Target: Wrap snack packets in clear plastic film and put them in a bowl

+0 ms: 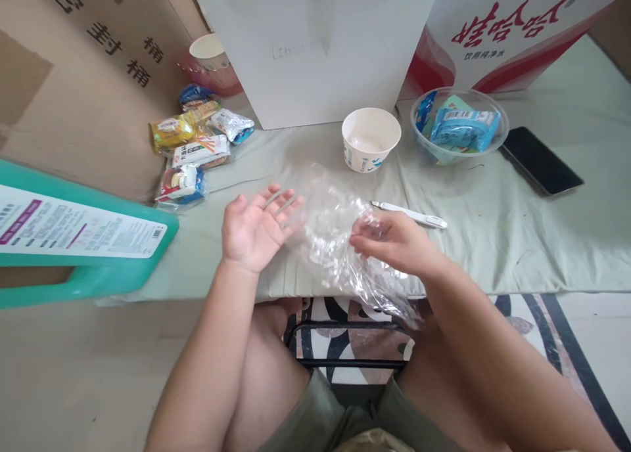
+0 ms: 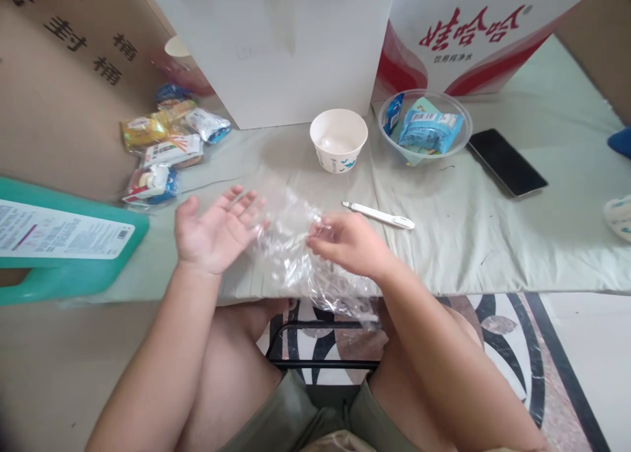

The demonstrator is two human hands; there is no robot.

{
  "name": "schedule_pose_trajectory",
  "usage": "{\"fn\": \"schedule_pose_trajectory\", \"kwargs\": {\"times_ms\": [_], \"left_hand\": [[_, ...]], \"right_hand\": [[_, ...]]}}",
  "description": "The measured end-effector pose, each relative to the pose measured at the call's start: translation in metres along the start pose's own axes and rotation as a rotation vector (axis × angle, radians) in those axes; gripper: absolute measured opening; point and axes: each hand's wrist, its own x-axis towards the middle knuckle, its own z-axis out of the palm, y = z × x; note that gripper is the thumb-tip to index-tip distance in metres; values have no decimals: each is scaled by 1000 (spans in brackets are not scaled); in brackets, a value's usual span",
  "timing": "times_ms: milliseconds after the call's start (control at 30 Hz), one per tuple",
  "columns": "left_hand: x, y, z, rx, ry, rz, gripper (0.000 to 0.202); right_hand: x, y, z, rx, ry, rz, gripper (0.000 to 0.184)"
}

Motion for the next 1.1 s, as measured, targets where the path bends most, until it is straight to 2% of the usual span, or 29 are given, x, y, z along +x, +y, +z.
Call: {"fn": "schedule_pose_trajectory", "kwargs": {"times_ms": [67, 133, 200, 267, 333, 400, 500, 567, 733, 833, 933, 1033, 1100], "left_hand": [[3, -13, 8, -8, 12, -120, 74], [5, -27, 19, 39, -56, -281, 82], [7, -38, 31, 156, -77, -376, 70], [10, -44, 40, 331, -14, -368, 46], [14, -44, 43, 501, 81, -286, 25], [18, -40, 41, 613, 121, -222, 16], [20, -32, 33, 706, 51, -244, 19], [20, -29, 27, 680, -9, -251, 21], [17, -30, 26, 451, -54, -108, 12], [18, -32, 28, 431, -101, -109, 6], [23, -35, 28, 449, -157, -104, 26], [29, -41, 28, 584, -51, -33, 51], [32, -44, 30, 700, 34, 19, 50]], "right_hand": [[3, 8, 4, 194, 148, 144, 22], [5, 14, 10, 243, 268, 235, 20], [7, 18, 14, 266, 320, 267, 20], [7, 22, 14, 328, 318, 286, 22], [5, 26, 11, 372, 303, 308, 23], [2, 30, 6, 369, 277, 317, 23], [-3, 38, 0, 340, 203, 225, 26], [-5, 44, -2, 364, 179, 141, 31], [-4, 56, -3, 418, 232, -26, 19], [-3, 59, -6, 319, 263, -123, 16], [-3, 61, -8, 133, 328, -223, 16], [-9, 62, -6, -56, 362, -312, 21], [-15, 63, -9, -133, 357, -355, 26]]}}
